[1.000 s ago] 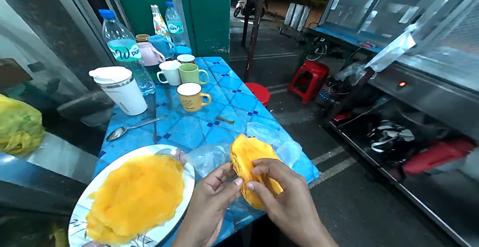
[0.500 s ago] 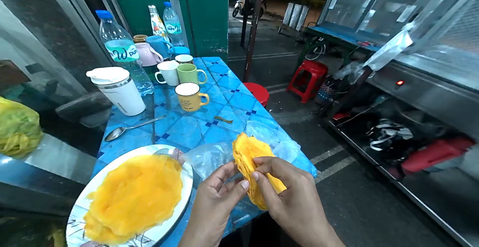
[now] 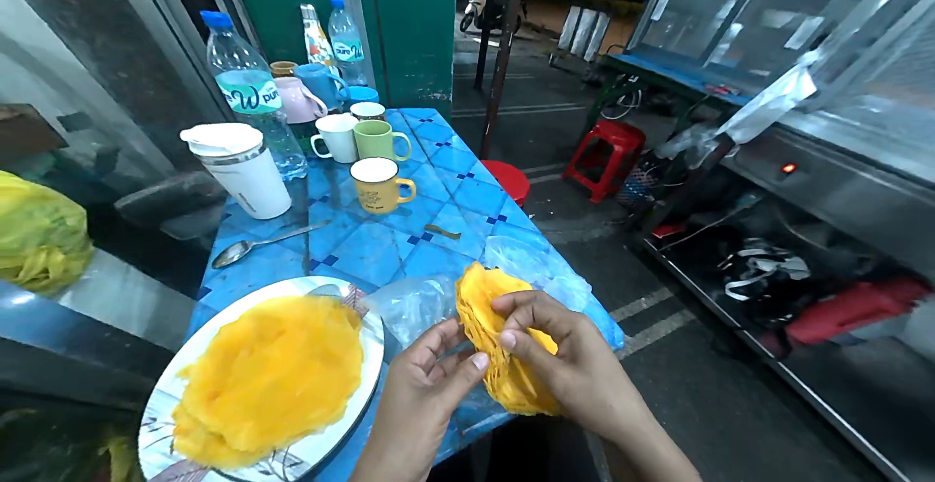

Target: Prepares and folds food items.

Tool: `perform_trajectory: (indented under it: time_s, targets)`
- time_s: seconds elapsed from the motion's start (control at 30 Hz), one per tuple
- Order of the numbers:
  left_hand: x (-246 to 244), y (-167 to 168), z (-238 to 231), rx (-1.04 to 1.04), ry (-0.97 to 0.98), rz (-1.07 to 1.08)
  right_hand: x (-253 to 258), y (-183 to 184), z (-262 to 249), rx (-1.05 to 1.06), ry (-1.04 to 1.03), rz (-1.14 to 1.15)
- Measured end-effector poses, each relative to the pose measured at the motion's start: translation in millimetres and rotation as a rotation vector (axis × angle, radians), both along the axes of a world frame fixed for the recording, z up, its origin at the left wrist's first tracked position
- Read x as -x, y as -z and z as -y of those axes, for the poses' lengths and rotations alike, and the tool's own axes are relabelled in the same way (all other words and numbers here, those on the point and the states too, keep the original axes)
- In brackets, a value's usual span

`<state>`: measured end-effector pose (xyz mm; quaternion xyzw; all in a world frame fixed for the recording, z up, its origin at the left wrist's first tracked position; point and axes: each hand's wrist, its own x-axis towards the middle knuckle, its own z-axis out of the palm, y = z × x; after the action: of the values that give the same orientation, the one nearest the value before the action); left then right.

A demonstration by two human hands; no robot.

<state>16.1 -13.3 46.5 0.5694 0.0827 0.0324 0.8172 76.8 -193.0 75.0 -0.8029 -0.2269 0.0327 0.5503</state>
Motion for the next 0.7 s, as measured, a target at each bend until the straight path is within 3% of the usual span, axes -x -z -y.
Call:
perform_trajectory:
  time_s: [0.37,0.7]
  targets:
    - [-1,-4,1,-0.065,-0.024,-0.044,-9,-8,10,-0.083,-0.031,-0.164]
    - [-2,-2,0,-0.151,-0.017,-0.057,-19,-22,22,-0.104,0.098,-0.139]
